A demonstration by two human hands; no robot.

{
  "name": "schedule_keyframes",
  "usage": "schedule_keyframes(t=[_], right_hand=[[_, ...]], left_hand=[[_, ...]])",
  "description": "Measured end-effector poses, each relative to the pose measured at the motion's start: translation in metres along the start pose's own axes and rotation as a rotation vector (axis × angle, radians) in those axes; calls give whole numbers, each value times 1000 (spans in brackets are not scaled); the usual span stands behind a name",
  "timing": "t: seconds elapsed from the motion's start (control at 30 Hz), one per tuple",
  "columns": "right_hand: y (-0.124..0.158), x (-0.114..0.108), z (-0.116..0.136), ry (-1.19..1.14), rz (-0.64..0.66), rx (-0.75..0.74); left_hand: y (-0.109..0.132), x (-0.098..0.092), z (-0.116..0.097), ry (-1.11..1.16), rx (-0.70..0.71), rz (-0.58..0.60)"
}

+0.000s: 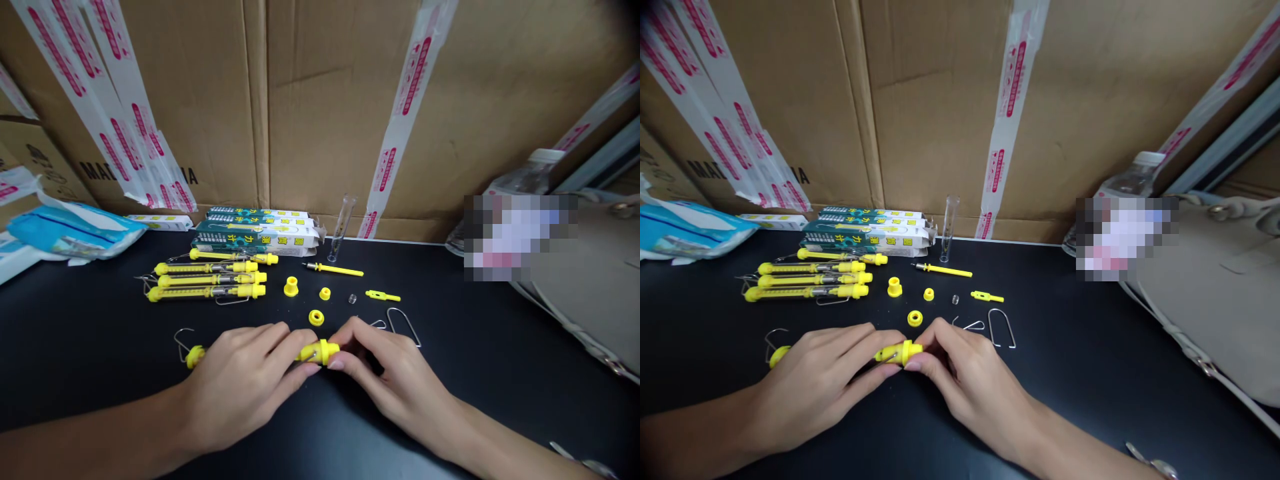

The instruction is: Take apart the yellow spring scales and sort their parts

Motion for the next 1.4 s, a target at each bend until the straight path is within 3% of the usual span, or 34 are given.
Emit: schedule_keyframes(t=[0.5, 0.9, 1.07, 1.4], right_hand=[[4, 1, -1, -52, -137, -123], [-2, 1, -3, -98, 30, 141], [-6, -1, -2, 8, 26, 99], [-3, 3, -6, -134, 28, 201]], left_hand=[[0, -1, 4, -9, -2, -21], [-1, -5, 2, -97, 6, -87], [-2, -5, 2, -77, 5, -67], [-2, -4, 5, -3, -15, -40]])
Point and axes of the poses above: each hand's wrist, its own y-axis away from the middle knuckle, its own x-axis out of the palm, z = x × y, the point moved 3 cm from there along -y, towards the middle knuckle, and after that the axes turned 13 degrees about y, right-handed, at the moved point
